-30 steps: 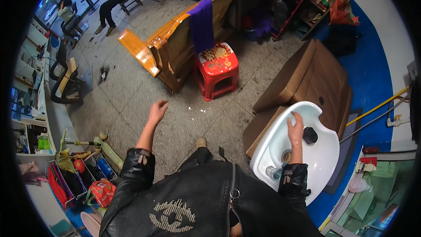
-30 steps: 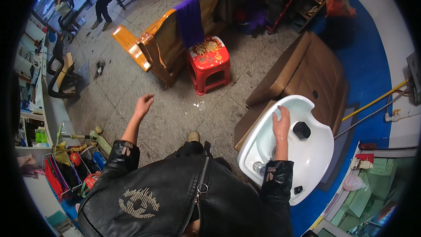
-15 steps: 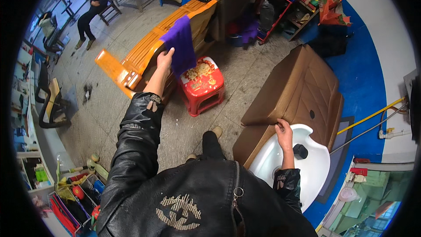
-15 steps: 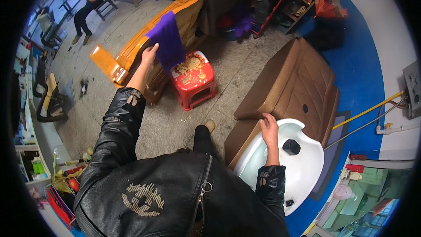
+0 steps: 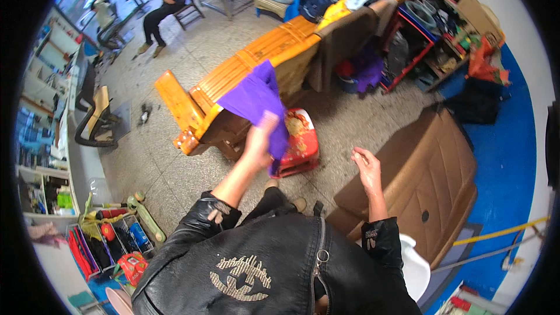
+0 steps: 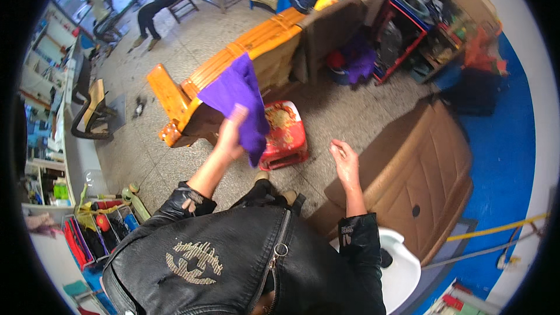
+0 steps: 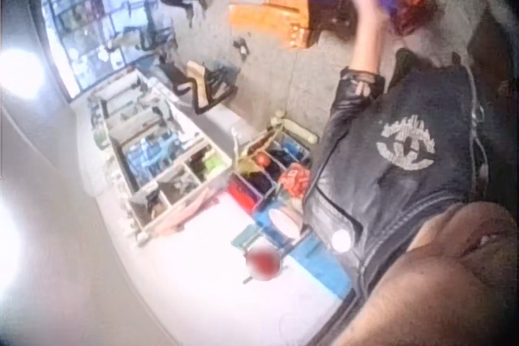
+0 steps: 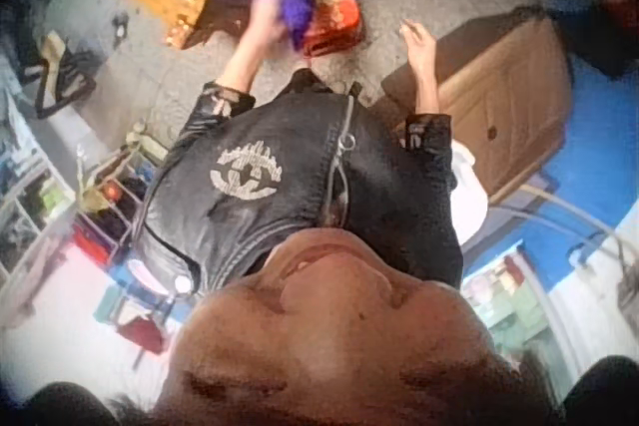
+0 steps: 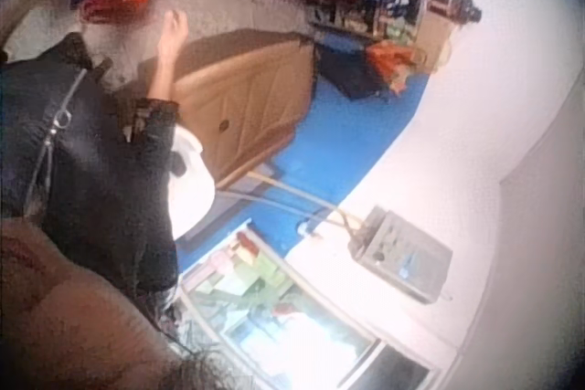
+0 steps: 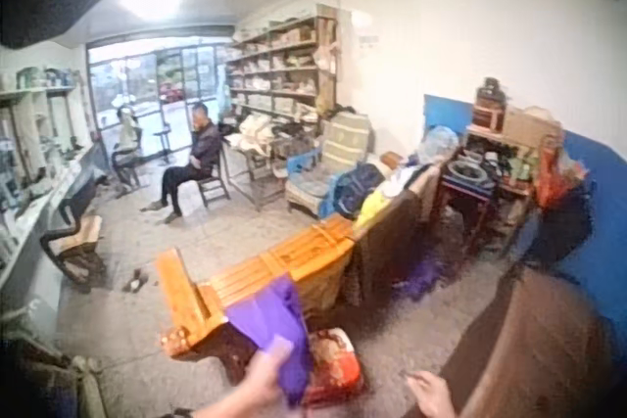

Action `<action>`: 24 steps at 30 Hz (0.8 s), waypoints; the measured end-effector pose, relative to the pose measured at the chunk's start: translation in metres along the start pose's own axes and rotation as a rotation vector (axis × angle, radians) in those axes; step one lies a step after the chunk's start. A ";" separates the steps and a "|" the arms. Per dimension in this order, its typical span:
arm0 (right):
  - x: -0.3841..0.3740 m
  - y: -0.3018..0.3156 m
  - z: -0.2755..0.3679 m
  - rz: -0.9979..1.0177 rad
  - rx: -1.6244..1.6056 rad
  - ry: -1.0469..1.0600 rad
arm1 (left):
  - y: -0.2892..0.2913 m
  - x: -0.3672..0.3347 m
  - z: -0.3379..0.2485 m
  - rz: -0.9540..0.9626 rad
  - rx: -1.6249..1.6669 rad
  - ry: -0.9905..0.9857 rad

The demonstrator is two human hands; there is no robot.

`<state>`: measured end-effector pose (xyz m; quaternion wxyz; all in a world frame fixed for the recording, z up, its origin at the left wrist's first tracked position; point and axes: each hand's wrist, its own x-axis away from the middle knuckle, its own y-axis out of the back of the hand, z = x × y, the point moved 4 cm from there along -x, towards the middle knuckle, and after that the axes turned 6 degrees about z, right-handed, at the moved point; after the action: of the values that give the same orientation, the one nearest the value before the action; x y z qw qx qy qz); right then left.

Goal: The person cleans a hairdressing sink and associated tools. They rinse a black cap and a metal tool under running water, wipe the sink basin with a cloth, and rinse the basin with a handheld shower head. The person also places a small item into a blue container on a nearby shelf.

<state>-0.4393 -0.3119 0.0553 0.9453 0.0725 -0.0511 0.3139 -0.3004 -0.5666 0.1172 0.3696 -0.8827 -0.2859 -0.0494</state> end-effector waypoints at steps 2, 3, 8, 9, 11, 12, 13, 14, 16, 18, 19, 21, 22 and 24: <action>-0.036 -0.037 0.014 0.110 -0.100 -0.004 | -0.050 0.018 0.001 0.406 -0.765 0.067; -0.047 -0.062 0.025 0.182 -0.200 -0.040 | -0.068 0.027 0.010 0.614 -0.774 -0.070; -0.053 -0.114 0.027 0.525 -0.689 -0.365 | -0.085 0.006 0.020 0.720 -1.224 -0.005; -0.050 -0.109 0.036 0.488 -0.664 -0.340 | -0.079 -0.002 0.015 0.583 -1.274 0.081; -0.040 -0.085 0.052 0.371 -0.615 -0.289 | -0.082 -0.013 -0.008 0.663 -0.721 0.054; -0.031 -0.069 0.051 0.294 -0.600 -0.269 | -0.077 -0.018 -0.013 0.587 -0.628 0.153; -0.035 -0.043 0.018 0.286 -0.687 -0.265 | -0.068 -0.021 -0.014 0.511 -0.541 0.256; -0.031 -0.028 0.020 0.158 -0.679 -0.233 | -0.062 -0.028 -0.008 0.480 -0.401 0.265; -0.028 -0.004 0.017 -0.056 -0.770 -0.262 | -0.062 -0.036 0.002 0.521 -0.282 0.296; -0.023 -0.006 0.003 -0.115 -0.915 -0.369 | -0.078 -0.036 0.007 0.644 -0.435 0.358; -0.021 -0.018 0.000 -0.088 -0.943 -0.420 | -0.085 -0.034 0.017 0.702 -0.443 0.413; -0.025 -0.049 0.012 0.170 -1.200 -0.189 | -0.095 -0.033 0.038 0.828 -0.436 0.469; -0.027 -0.059 0.027 0.082 -1.112 -0.192 | -0.097 -0.033 0.040 0.879 -0.443 0.523; -0.025 -0.054 0.020 -0.071 -0.977 -0.139 | -0.110 -0.033 0.034 0.953 -0.459 0.510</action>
<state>-0.4281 -0.3730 0.0660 0.8733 -0.3566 -0.2526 0.2152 -0.3915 -0.4973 0.1512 0.2077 -0.9315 0.2586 -0.1491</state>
